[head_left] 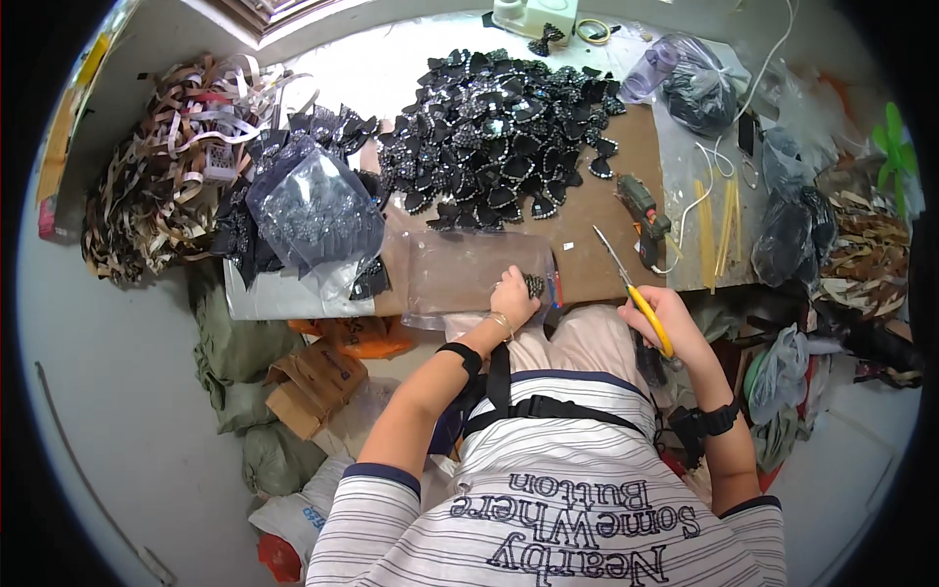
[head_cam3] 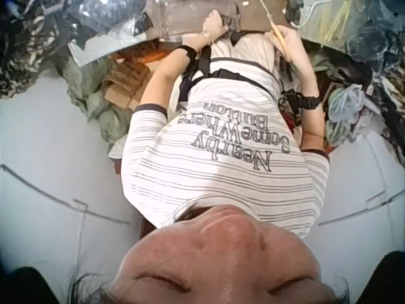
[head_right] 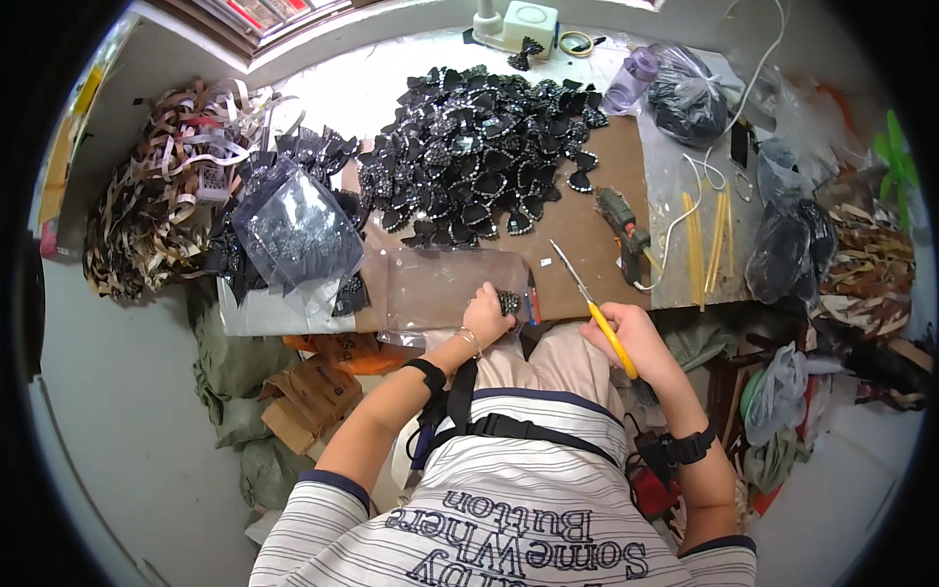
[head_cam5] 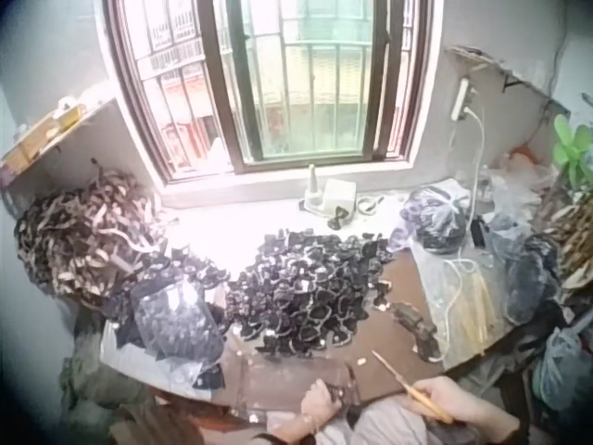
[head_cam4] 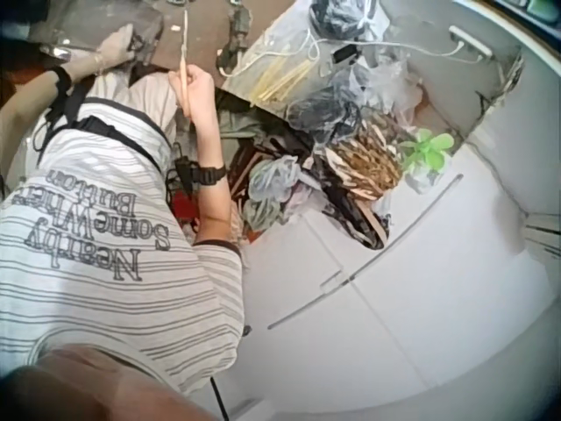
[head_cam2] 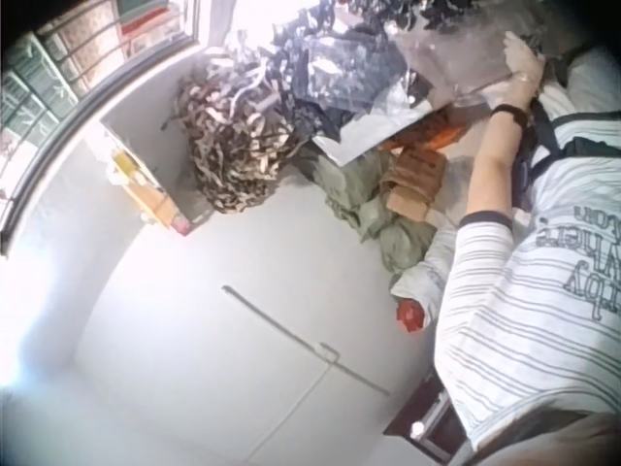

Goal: The person uses yellow-handled scissors to trim the edges of small black fabric pieces with beaded trim. After trimming several pieces, the person places them into a clear plastic bag and then packs the bag into a cardboard box.

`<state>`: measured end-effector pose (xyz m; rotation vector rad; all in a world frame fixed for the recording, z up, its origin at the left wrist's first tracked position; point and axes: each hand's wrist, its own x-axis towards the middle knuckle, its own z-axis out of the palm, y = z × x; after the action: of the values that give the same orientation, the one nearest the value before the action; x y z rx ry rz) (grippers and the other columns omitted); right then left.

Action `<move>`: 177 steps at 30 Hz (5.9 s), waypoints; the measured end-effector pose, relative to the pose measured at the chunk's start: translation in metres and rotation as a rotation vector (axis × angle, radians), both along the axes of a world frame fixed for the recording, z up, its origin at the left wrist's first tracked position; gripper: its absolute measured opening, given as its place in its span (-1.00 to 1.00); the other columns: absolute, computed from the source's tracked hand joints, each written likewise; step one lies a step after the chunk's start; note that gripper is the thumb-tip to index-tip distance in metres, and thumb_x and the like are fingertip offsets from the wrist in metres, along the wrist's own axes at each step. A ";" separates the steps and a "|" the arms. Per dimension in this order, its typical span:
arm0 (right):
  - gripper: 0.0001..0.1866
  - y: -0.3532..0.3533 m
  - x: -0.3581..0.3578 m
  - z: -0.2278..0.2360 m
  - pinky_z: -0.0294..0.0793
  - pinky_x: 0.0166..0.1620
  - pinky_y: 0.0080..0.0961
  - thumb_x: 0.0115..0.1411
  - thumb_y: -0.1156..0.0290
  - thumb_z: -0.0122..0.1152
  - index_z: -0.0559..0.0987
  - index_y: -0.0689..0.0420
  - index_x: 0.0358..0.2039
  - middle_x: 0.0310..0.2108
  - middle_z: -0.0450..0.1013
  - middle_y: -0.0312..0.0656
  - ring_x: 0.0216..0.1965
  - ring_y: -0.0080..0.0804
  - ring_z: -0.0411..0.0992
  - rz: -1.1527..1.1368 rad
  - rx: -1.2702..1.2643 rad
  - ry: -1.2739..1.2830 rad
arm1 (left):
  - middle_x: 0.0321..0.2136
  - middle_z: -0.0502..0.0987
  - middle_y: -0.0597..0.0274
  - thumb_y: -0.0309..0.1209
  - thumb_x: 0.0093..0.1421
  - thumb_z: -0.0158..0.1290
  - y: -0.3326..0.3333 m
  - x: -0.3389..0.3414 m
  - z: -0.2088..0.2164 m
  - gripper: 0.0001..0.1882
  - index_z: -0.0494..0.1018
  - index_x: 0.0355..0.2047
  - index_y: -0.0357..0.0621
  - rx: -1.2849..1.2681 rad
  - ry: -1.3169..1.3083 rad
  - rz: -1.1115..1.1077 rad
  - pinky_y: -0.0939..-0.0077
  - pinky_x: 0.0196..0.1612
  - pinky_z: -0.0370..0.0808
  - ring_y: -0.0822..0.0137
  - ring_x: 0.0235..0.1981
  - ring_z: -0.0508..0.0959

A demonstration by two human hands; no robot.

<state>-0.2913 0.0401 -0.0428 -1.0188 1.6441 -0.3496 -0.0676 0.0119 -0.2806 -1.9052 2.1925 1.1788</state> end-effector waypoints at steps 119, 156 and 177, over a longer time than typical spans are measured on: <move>-0.74 -0.025 0.029 0.049 0.14 -0.68 -0.68 0.17 0.35 0.16 0.41 0.18 -0.60 -0.78 0.25 -0.40 -0.77 -0.68 0.19 0.107 -0.079 -0.492 | -0.42 0.56 -0.06 0.05 -0.03 0.25 -0.272 0.041 0.167 -0.39 0.54 -0.35 -0.38 -0.441 0.426 0.528 0.34 -0.20 0.46 0.13 -0.33 0.53; -0.76 -0.061 0.029 0.032 0.33 -0.56 -0.54 0.15 0.27 0.25 0.50 0.21 -0.42 -0.67 0.38 -0.31 -0.67 -0.54 0.34 0.192 -0.336 -0.128 | -0.40 0.52 0.21 0.01 0.36 -0.26 -0.205 0.044 0.224 -0.51 0.38 -0.21 -0.21 0.647 1.393 0.620 0.39 -0.22 0.57 0.29 -0.40 0.57; -0.77 -0.093 0.048 0.114 0.41 -0.47 -0.32 -0.03 0.33 0.30 0.46 0.15 -0.44 -0.55 0.45 -0.15 -0.50 -0.16 0.48 0.781 -0.858 0.445 | -0.40 0.53 0.25 -0.01 0.37 -0.26 -0.066 0.068 0.301 -0.47 0.45 -0.19 -0.26 0.377 1.410 0.554 0.56 -0.26 0.55 0.48 -0.40 0.56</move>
<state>-0.2431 -0.0528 0.0708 -2.4192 1.3070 -0.3016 0.0006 -0.0543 0.0207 -1.6438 1.2688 3.4613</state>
